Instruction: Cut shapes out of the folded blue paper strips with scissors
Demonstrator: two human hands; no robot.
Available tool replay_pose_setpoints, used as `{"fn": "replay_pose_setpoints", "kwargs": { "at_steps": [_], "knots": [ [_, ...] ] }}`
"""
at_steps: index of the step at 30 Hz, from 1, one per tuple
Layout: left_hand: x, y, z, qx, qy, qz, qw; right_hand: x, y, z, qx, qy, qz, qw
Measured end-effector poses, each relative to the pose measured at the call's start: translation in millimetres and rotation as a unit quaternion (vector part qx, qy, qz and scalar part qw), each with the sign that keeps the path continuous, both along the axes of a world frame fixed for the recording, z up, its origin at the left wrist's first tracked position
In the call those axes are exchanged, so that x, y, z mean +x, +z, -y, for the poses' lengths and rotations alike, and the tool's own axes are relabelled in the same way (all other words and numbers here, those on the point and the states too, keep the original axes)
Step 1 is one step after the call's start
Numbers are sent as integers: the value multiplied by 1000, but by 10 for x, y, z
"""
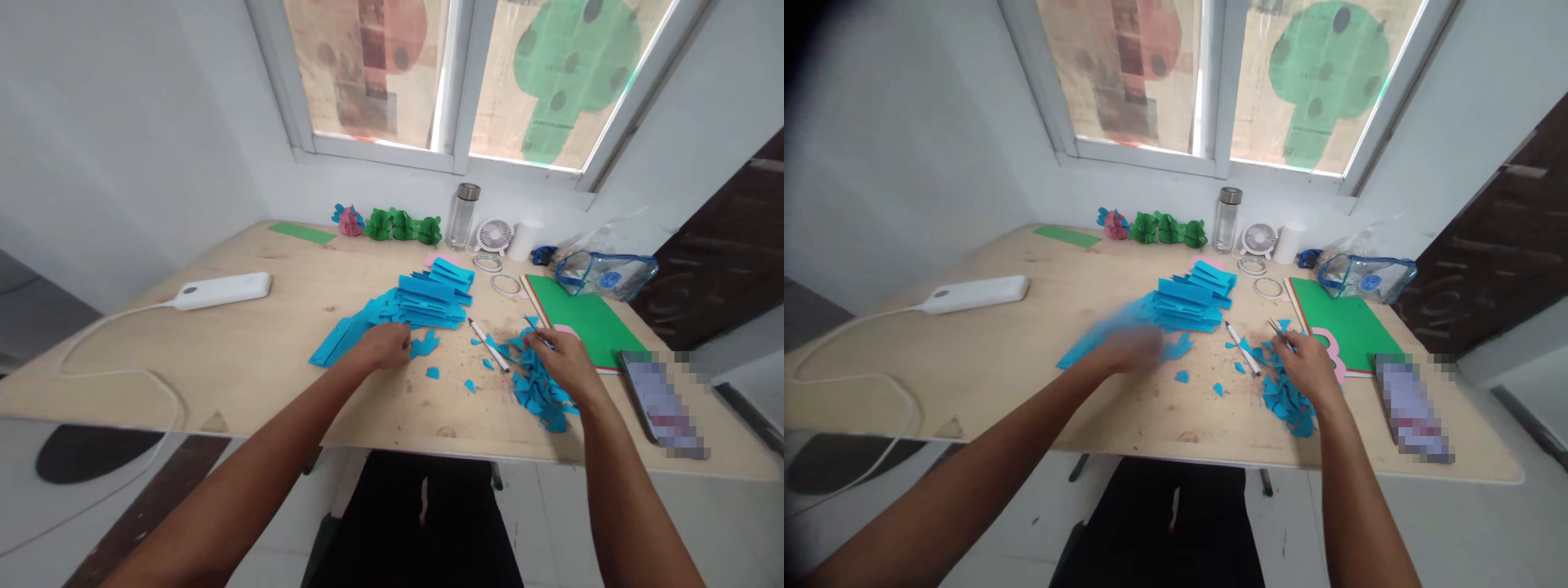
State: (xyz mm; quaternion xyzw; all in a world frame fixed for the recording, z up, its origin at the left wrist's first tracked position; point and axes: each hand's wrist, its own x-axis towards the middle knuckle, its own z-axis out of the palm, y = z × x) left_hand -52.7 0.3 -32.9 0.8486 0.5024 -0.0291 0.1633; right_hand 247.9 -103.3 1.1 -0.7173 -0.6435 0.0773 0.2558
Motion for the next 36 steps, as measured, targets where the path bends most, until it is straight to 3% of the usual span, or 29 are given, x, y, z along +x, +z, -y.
{"fn": "replay_pose_setpoints", "kwargs": {
  "at_steps": [4, 8, 11, 15, 21, 28, 32, 36],
  "knots": [
    [-17, 22, 5, -8, -5, -5, 1000, 207, -35, 238, -76, -79, 165, 980],
    [-21, 42, 33, -14, -3, -15, 1000, 92, -6, 257, -9, -154, 189, 970],
    [-16, 50, 65, -11, 3, -21, 1000, -220, 26, 57, 40, -65, 107, 991],
    [-25, 62, 133, 9, 12, -15, 1000, -786, 37, -407, -2, 41, 66, 997],
    [-67, 80, 192, 20, 7, 3, 1000, -1377, -10, -1069, -78, 68, 136, 985],
    [-94, 63, 186, 8, 15, 30, 999, -1494, -146, -1395, -127, 72, 155, 977],
    [-93, 25, 234, 6, 34, 65, 997, -1485, -183, -1388, -134, 73, 150, 977],
    [-149, 40, 259, 5, 52, 111, 992, -1360, -110, -1246, -119, 90, 132, 980]
  ]
}}
